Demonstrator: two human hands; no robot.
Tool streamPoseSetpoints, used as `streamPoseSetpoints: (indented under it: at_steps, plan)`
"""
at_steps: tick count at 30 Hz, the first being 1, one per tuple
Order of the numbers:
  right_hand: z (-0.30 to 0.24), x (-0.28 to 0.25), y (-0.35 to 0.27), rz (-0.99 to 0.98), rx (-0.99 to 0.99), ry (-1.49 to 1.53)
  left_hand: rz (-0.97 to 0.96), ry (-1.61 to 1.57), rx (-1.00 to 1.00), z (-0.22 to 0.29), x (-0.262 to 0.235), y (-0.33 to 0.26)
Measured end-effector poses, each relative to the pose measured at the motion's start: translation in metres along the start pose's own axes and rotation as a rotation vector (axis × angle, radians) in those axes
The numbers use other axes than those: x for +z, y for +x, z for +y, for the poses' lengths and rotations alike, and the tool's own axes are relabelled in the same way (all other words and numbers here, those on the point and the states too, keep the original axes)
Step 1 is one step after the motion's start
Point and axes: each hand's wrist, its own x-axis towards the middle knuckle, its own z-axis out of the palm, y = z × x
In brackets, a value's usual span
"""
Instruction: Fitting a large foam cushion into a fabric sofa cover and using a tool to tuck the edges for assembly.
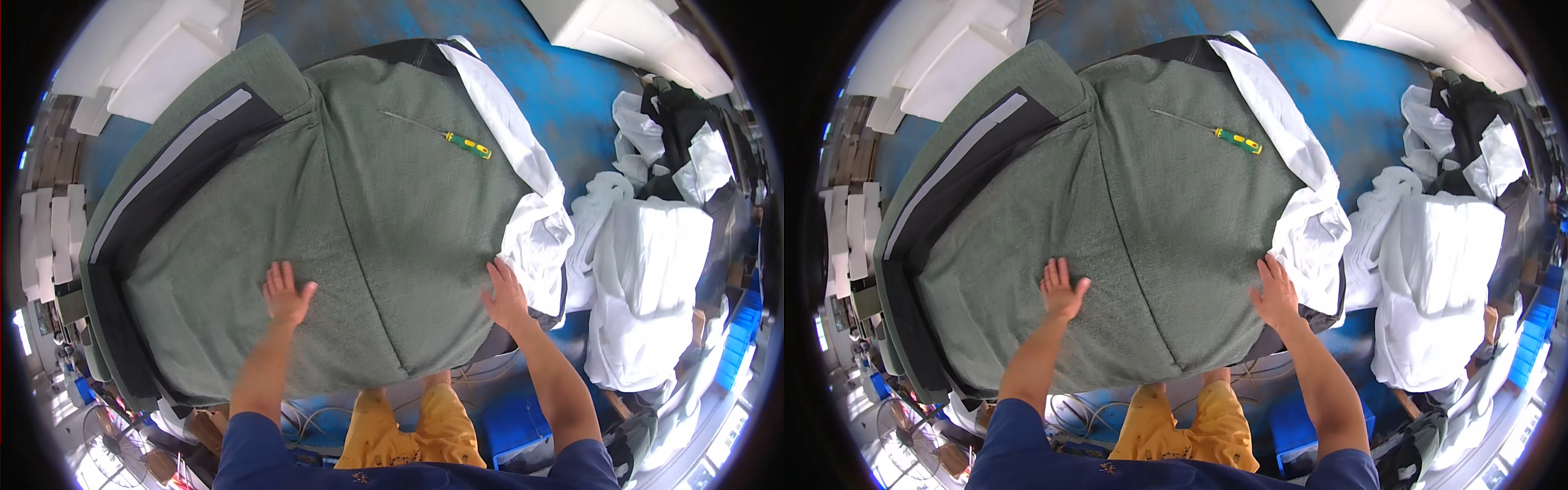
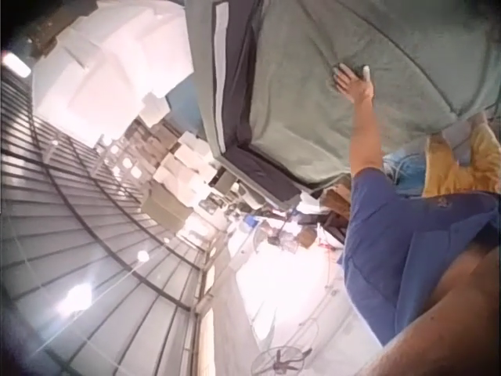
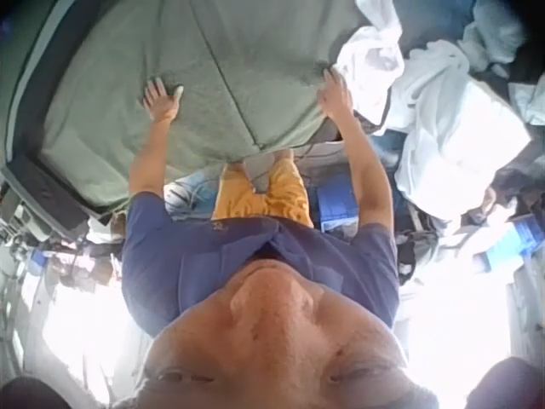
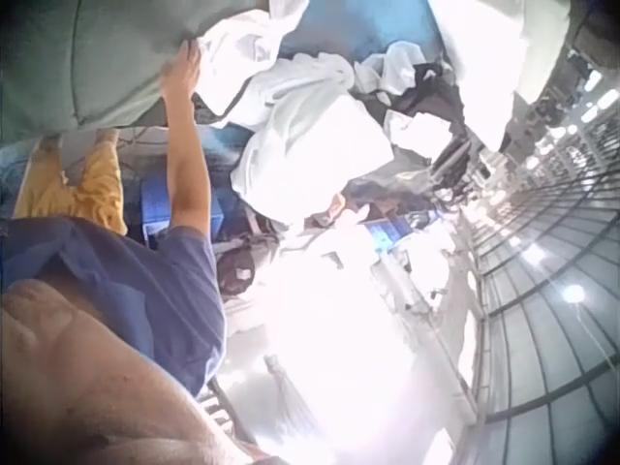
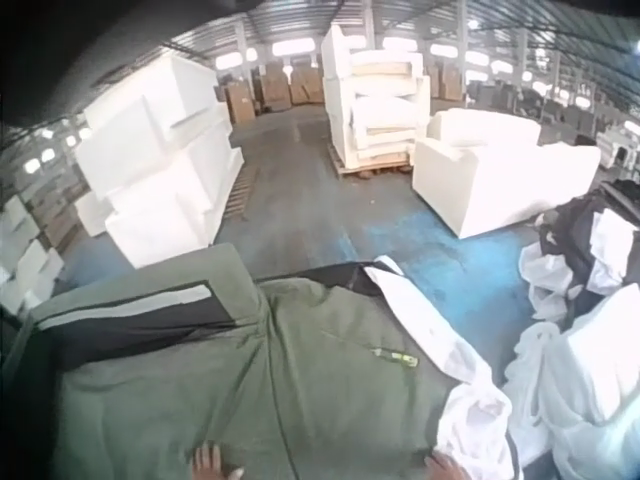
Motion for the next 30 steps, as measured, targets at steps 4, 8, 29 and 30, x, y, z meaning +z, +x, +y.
streamPoseSetpoints:
  at_steps: [4, 8, 29, 30]
  plan:
    - [0.011, -0.013, 0.009, -0.044, 0.083, 0.070, 0.096, 0.153, 0.150, 0.052, -0.013, 0.038]
    - [0.005, -0.028, 0.021, -0.111, 0.078, 0.043, 0.203, -0.169, 0.532, 0.132, -0.025, 0.053]
    - [0.009, -0.083, 0.184, 0.357, 0.219, 0.153, 0.006, -1.014, -0.082, 0.216, -0.057, 0.187]
    - [0.030, -0.091, 0.161, 0.410, 0.195, 0.333, 0.014, -0.994, -0.085, 0.215, -0.060, 0.196]
